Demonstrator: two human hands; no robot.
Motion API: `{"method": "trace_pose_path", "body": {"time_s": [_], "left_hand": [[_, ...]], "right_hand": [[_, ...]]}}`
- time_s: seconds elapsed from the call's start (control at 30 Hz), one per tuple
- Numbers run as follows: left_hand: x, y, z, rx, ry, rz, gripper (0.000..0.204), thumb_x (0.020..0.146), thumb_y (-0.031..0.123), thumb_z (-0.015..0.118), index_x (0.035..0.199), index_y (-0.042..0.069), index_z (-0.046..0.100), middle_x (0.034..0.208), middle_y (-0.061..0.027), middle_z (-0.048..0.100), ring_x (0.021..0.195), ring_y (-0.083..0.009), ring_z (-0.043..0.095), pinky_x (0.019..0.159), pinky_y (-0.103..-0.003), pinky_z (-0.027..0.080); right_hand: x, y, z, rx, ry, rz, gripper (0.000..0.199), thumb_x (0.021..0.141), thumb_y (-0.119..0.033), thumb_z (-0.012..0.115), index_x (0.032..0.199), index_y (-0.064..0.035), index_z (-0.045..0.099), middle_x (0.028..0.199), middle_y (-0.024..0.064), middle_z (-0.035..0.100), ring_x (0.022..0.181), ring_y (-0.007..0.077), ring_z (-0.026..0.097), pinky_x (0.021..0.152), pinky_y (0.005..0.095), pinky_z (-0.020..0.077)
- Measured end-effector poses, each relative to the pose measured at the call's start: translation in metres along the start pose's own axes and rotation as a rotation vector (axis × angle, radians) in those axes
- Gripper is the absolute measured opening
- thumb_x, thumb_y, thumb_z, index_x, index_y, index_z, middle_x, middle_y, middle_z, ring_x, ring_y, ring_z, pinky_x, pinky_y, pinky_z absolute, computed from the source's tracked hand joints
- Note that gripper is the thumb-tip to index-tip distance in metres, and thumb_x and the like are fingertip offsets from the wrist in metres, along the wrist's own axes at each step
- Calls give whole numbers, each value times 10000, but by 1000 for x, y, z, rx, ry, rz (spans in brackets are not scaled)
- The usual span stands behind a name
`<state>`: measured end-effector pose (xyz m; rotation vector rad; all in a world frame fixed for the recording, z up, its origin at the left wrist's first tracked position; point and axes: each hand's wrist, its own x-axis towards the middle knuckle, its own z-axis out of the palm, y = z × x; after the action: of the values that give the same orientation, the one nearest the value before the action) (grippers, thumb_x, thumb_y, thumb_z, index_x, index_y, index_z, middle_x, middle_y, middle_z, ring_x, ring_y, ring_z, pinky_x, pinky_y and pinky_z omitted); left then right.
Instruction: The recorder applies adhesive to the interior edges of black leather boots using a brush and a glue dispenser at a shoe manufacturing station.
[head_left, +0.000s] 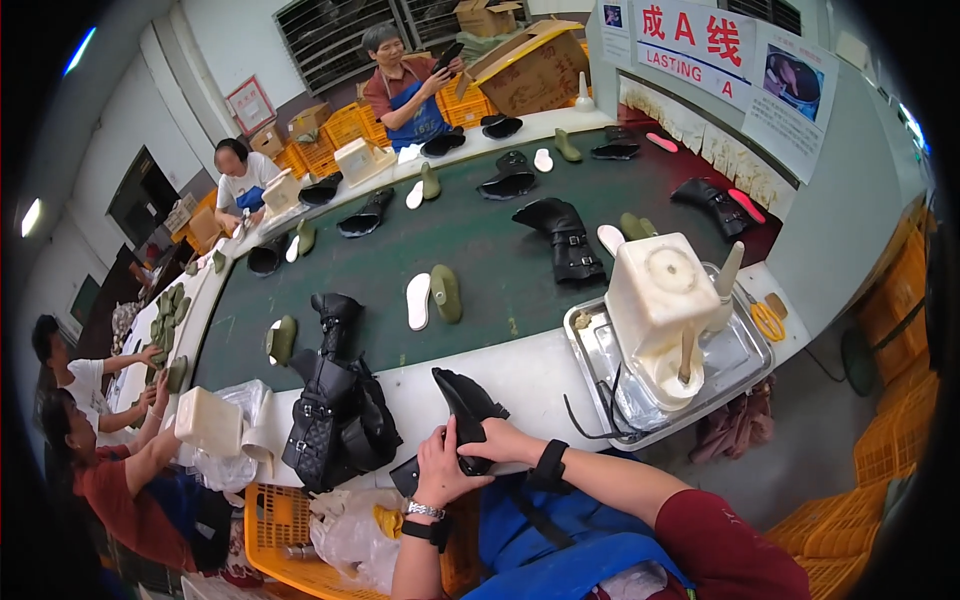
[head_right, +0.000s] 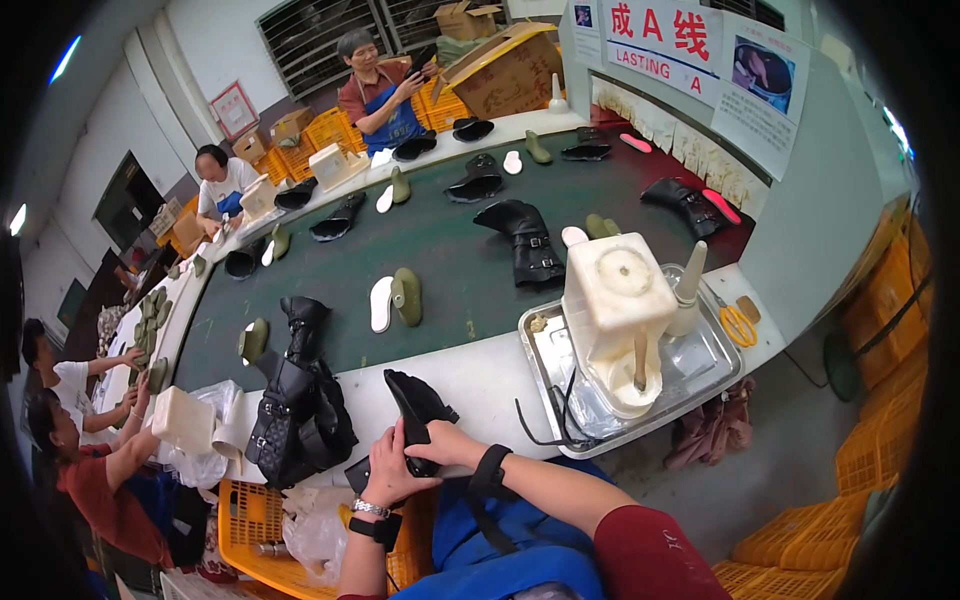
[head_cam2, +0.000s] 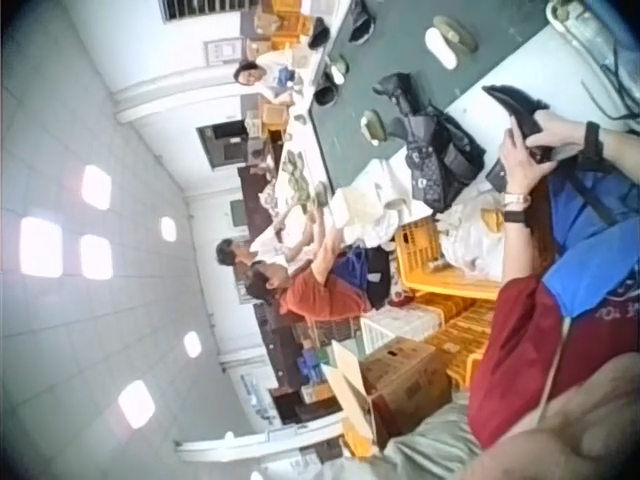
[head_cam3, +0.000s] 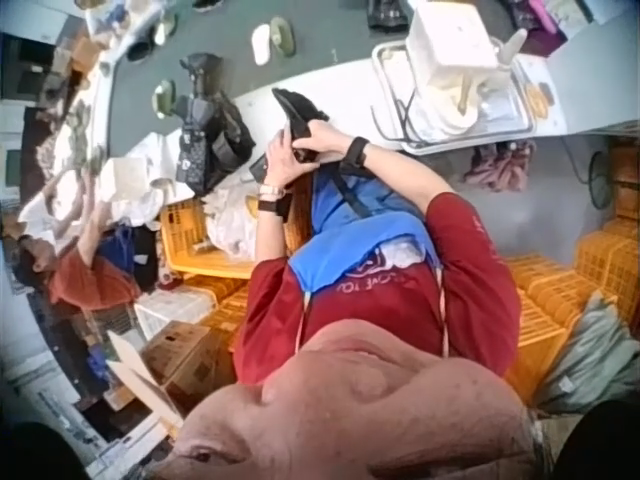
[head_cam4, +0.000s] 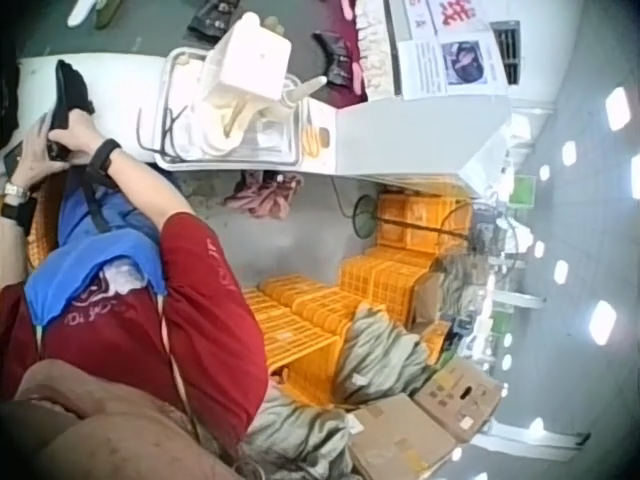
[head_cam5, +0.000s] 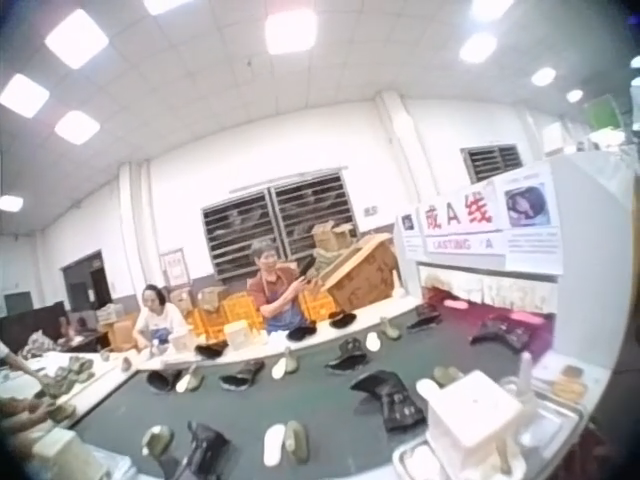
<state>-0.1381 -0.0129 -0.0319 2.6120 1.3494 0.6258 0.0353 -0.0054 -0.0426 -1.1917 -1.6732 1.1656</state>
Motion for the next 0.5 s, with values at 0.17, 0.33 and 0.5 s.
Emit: {"method": "trace_pose_path", "body": {"time_s": [0.17, 0.33, 0.5], "left_hand": [[9, 8, -4, 7, -201, -62, 1293, 441, 528, 826, 1437, 61, 147, 1222, -194, 468, 1116, -328, 465, 950, -479, 301], [6, 15, -1, 33, -154, -109, 1265, 459, 511, 823, 1431, 48, 158, 1175, -169, 508, 1100, -296, 483, 934, -469, 305], [5, 19, -1, 82, -103, -69, 1227, 462, 473, 827, 1418, 36, 194, 1082, -148, 538, 995, -294, 528, 856, -440, 368]], "right_hand": [[-1, 13, 5, -88, 9, -6, 363, 782, -351, 645, 807, 11, 631, 702, 209, 621, 640, 339, 614, 602, 386, 474], [-3, 8, 2, -90, -6, -1, 391, 769, -368, 639, 769, 23, 626, 670, 218, 606, 624, 347, 606, 591, 394, 469], [-11, -3, 0, -132, -17, -79, 386, 762, -368, 624, 726, 16, 623, 667, 213, 607, 627, 364, 596, 599, 412, 470]]}}
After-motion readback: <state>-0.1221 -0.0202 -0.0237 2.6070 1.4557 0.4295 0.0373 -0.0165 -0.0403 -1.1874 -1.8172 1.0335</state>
